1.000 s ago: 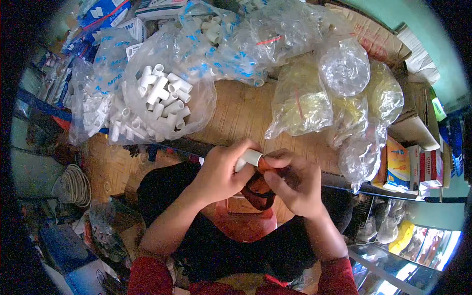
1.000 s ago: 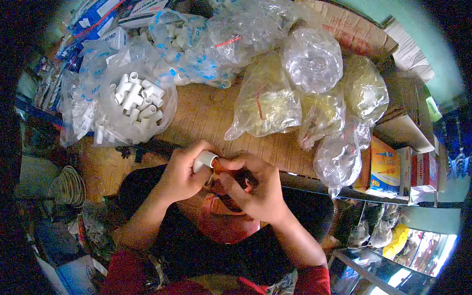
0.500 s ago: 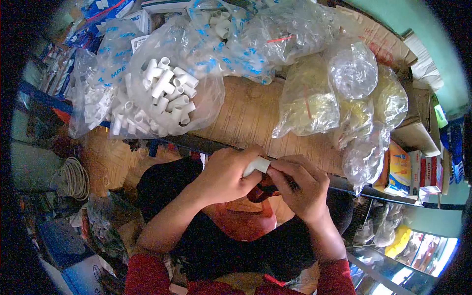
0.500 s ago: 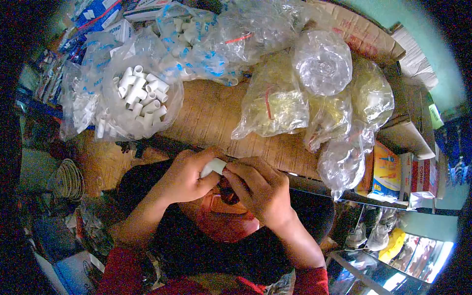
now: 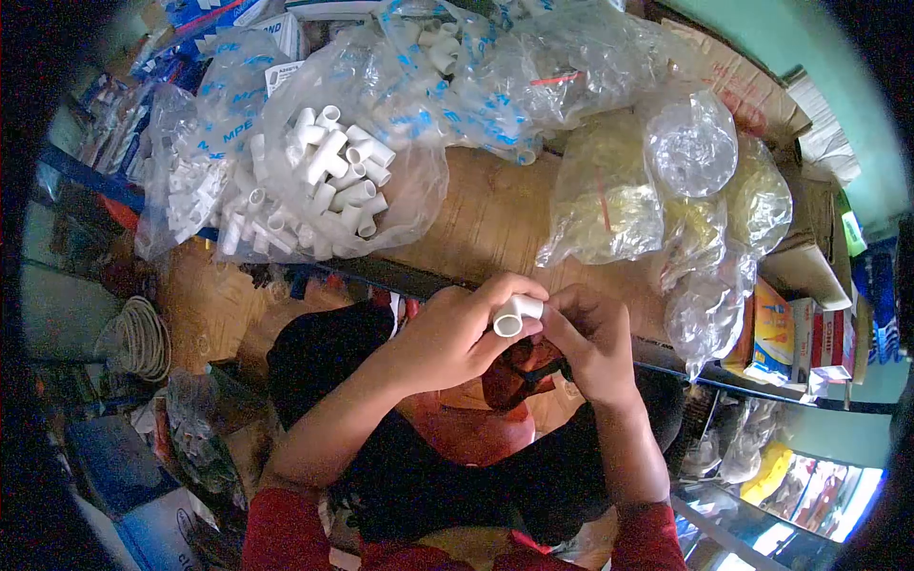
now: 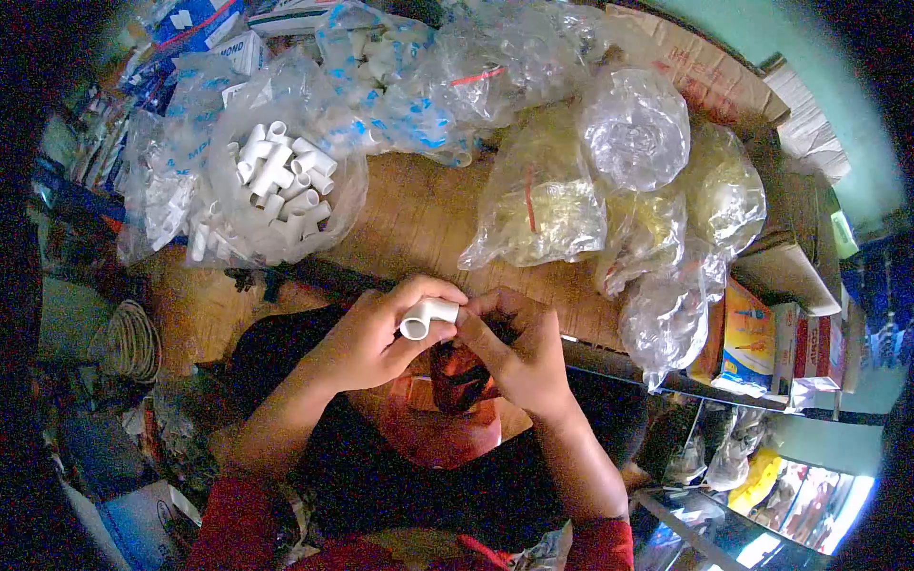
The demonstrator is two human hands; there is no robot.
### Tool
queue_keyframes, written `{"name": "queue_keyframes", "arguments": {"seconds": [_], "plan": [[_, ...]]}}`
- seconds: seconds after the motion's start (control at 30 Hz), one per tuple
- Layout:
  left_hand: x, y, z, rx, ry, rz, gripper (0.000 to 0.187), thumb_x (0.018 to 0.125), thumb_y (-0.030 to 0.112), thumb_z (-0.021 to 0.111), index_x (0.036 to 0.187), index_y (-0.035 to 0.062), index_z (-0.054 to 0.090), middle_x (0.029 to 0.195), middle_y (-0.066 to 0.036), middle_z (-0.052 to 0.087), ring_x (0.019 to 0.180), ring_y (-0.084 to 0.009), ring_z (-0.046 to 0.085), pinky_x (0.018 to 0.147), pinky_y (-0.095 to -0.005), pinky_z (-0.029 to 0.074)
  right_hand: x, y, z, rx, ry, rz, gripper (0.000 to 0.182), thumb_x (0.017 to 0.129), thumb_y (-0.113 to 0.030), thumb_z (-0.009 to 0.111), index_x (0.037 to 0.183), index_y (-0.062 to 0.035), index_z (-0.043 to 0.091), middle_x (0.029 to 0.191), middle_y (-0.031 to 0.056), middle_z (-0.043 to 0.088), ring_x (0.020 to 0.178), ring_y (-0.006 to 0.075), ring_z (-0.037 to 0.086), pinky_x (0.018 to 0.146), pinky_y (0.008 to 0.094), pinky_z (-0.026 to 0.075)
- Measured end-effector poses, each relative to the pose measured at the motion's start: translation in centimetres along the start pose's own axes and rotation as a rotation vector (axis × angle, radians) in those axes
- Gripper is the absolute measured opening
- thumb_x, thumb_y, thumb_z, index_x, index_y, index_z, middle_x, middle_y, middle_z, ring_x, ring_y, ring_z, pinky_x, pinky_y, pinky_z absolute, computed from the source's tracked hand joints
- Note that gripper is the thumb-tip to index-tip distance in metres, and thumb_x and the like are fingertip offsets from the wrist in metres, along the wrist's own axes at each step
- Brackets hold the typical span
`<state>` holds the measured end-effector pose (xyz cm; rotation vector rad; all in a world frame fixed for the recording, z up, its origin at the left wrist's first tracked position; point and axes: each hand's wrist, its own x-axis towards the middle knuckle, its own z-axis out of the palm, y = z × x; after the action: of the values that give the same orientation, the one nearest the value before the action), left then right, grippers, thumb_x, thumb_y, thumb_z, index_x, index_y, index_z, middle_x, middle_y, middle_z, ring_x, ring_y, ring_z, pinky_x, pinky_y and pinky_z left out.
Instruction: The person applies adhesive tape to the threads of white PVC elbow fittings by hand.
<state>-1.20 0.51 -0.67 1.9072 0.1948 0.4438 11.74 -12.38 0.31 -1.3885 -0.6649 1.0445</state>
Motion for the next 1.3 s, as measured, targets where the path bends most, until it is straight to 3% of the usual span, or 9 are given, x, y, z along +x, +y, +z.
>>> {"name": "queue_keyframes", "arguments": {"seconds": [0.13, 0.23, 0.53, 0.67, 0.7, 0.83, 0.93, 0.97, 1.3], "plan": [[0.0, 0.0, -0.2, 0.070, 0.004, -0.032, 0.026, 0.088, 0.025, 0.060, 0.106, 0.0077, 0.051, 0.080, -0.015, 0.065, 0.073, -0.0358, 0.064, 0.061, -0.0426, 0.050, -0.1, -0.2, -0.1, -0.009, 0.006, 0.047, 0.011, 0.089, -0.008, 0.059, 0.087, 0.0029, 0.059, 0.070, 0.0065, 0.064, 0.061, 0.0109, 0.062, 0.053, 0.0232, 0.050], [-0.1, 0.1, -0.7, 0.162, -0.048, -0.089, 0.023, 0.085, 0.013, 0.063, 0.104, 0.0035, 0.054, 0.085, -0.011, 0.067, 0.079, -0.0262, 0.068, 0.067, -0.0332, 0.052, 0.0, -0.5, -0.5, -0.009, -0.045, 0.053, 0.012, 0.090, -0.010, 0.058, 0.087, 0.0025, 0.059, 0.071, 0.0058, 0.063, 0.059, 0.0103, 0.062, 0.053, 0.0225, 0.049], [0.0, -0.3, -1.9, 0.336, 0.059, -0.205, 0.021, 0.083, 0.017, 0.065, 0.096, 0.0027, 0.057, 0.084, -0.013, 0.067, 0.079, -0.0291, 0.067, 0.065, -0.0349, 0.051, 0.1, -0.8, -1.8, 0.218, 0.103, -0.033, 0.012, 0.088, -0.014, 0.057, 0.085, -0.0033, 0.056, 0.073, 0.0020, 0.058, 0.062, 0.0091, 0.055, 0.055, 0.0220, 0.044], [-0.2, -0.1, -1.6, 0.333, 0.081, -0.112, 0.023, 0.081, 0.018, 0.068, 0.094, 0.0024, 0.058, 0.083, -0.013, 0.067, 0.077, -0.0286, 0.067, 0.064, -0.0338, 0.051, 0.3, -0.7, -2.9, 0.289, 0.163, -0.020, 0.011, 0.088, -0.015, 0.057, 0.087, -0.0053, 0.053, 0.080, 0.0004, 0.057, 0.071, 0.0070, 0.051, 0.061, 0.0202, 0.040], [-0.2, -0.1, -1.4, 0.344, 0.074, -0.109, 0.023, 0.081, 0.019, 0.068, 0.094, 0.0025, 0.058, 0.083, -0.013, 0.067, 0.077, -0.0286, 0.067, 0.064, -0.0339, 0.051, 0.2, -0.8, -2.7, 0.321, 0.148, -0.027, 0.015, 0.087, -0.014, 0.059, 0.097, -0.0031, 0.055, 0.088, 0.0004, 0.058, 0.078, 0.0082, 0.053, 0.066, 0.0223, 0.043], [-0.1, 0.0, -1.2, 0.353, 0.065, -0.099, 0.023, 0.080, 0.019, 0.069, 0.094, 0.0029, 0.059, 0.082, -0.014, 0.067, 0.074, -0.0299, 0.067, 0.063, -0.0348, 0.051, 0.2, -0.9, -1.2, -0.010, 0.153, -0.256, 0.035, 0.084, -0.005, 0.060, 0.118, 0.0003, 0.055, 0.101, 0.0081, 0.063, 0.087, 0.0156, 0.059, 0.078, 0.0304, 0.046], [-0.1, -0.2, -1.1, 0.433, 0.079, -0.033, 0.027, 0.081, 0.025, 0.067, 0.094, 0.0042, 0.057, 0.074, -0.013, 0.065, 0.067, -0.0321, 0.065, 0.057, -0.0393, 0.050, -0.5, -1.7, -1.3, -0.593, 0.004, -0.491, 0.030, 0.081, 0.000, 0.057, 0.110, -0.0006, 0.061, 0.098, 0.0136, 0.065, 0.084, 0.0208, 0.062, 0.079, 0.0312, 0.047], [-0.1, -0.4, -1.0, 0.477, 0.086, -0.003, 0.029, 0.081, 0.028, 0.067, 0.094, 0.0048, 0.056, 0.071, -0.013, 0.064, 0.064, -0.0328, 0.064, 0.055, -0.0415, 0.050, -0.8, -1.8, -0.1, -0.500, 0.064, -0.460, 0.030, 0.076, 0.002, 0.056, 0.105, -0.0021, 0.064, 0.093, 0.0162, 0.065, 0.082, 0.0260, 0.063, 0.077, 0.0319, 0.048], [-0.3, -0.3, -0.4, 0.733, -0.055, 0.012, 0.030, 0.071, 0.022, 0.068, 0.092, 0.0049, 0.055, 0.070, -0.013, 0.061, 0.066, -0.0327, 0.062, 0.059, -0.0425, 0.050, -0.8, -0.6, 0.3, -0.868, -0.072, -0.574, 0.031, 0.072, -0.013, 0.068, 0.102, -0.0075, 0.063, 0.101, 0.0113, 0.060, 0.080, 0.0312, 0.063, 0.070, 0.0377, 0.054]]}}
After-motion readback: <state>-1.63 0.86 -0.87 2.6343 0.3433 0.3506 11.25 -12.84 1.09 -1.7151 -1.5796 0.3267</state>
